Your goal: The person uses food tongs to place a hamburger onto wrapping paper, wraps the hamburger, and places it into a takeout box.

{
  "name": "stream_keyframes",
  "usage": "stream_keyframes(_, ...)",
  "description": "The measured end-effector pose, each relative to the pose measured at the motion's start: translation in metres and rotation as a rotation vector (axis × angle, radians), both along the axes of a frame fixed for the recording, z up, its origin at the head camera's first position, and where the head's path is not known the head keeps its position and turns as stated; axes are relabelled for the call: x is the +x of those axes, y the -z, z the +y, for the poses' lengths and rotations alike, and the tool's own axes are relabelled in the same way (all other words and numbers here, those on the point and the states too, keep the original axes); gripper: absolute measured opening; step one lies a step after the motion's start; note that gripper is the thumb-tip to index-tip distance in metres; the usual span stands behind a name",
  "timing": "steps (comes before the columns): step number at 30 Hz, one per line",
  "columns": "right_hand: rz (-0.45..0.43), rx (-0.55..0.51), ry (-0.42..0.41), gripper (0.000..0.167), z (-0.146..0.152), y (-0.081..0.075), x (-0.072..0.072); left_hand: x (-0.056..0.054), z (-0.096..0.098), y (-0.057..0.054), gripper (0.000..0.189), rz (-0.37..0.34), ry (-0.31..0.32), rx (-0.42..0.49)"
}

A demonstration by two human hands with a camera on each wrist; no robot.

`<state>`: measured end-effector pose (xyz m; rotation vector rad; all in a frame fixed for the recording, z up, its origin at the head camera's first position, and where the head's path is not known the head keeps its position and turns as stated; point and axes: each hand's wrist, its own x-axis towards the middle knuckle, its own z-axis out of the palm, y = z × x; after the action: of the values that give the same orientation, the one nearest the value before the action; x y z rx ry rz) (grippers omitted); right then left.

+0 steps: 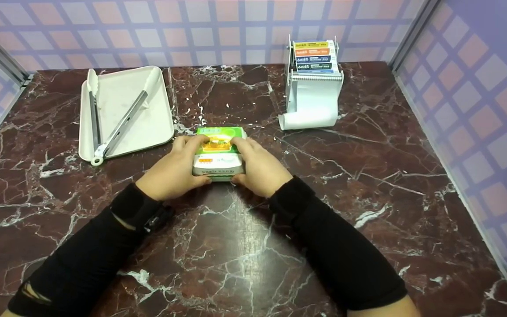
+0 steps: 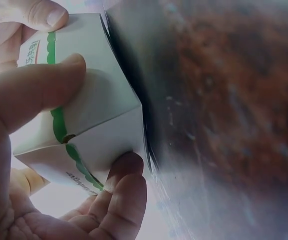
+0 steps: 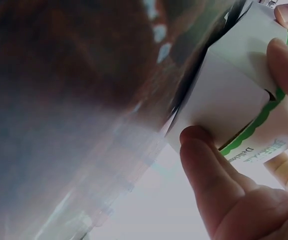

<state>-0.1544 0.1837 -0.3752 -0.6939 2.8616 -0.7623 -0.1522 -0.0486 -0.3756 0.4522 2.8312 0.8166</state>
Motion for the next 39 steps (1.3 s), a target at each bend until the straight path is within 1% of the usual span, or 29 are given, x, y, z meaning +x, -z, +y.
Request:
stream_keyframes(5,-0.008,-0.006,-0.002,0.086,0.0007,-0.001,-0.0011,-0.0003,-0.002,-0.0026,0.101,-0.025,0.003,0.002)
stream_keyframes(10,-0.016,-0.007,-0.01,0.078,0.0026,-0.0023,-0.0017,-0.0007,-0.0042,-0.0056,0.1,-0.027,0.013,-0.023)
stream_keyframes(16,-0.016,0.032,-0.023,0.072,0.0041,-0.0036,-0.0008,-0.0008,-0.0053,-0.0076,0.096,-0.035,0.019,-0.044)
stream_keyframes(21,-0.021,0.046,-0.002,0.074,0.0034,-0.0044,0.0006,-0.0008,-0.0059,-0.0083,0.092,-0.037,0.023,-0.052)
stream_keyframes(25,-0.003,0.041,0.009,0.076,0.0023,-0.0037,0.0009,-0.0007,-0.0058,-0.0087,0.091,-0.021,0.033,-0.079)
stream_keyframes(31,0.003,0.064,0.013,0.077,0.0011,-0.0027,0.0002,0.0002,-0.004,-0.009,0.092,-0.019,0.041,-0.1)
stream_keyframes(39,-0.003,0.085,0.011,0.078,0.0001,-0.0028,0.0,0.0023,-0.0019,-0.008,0.092,-0.021,0.036,-0.128)
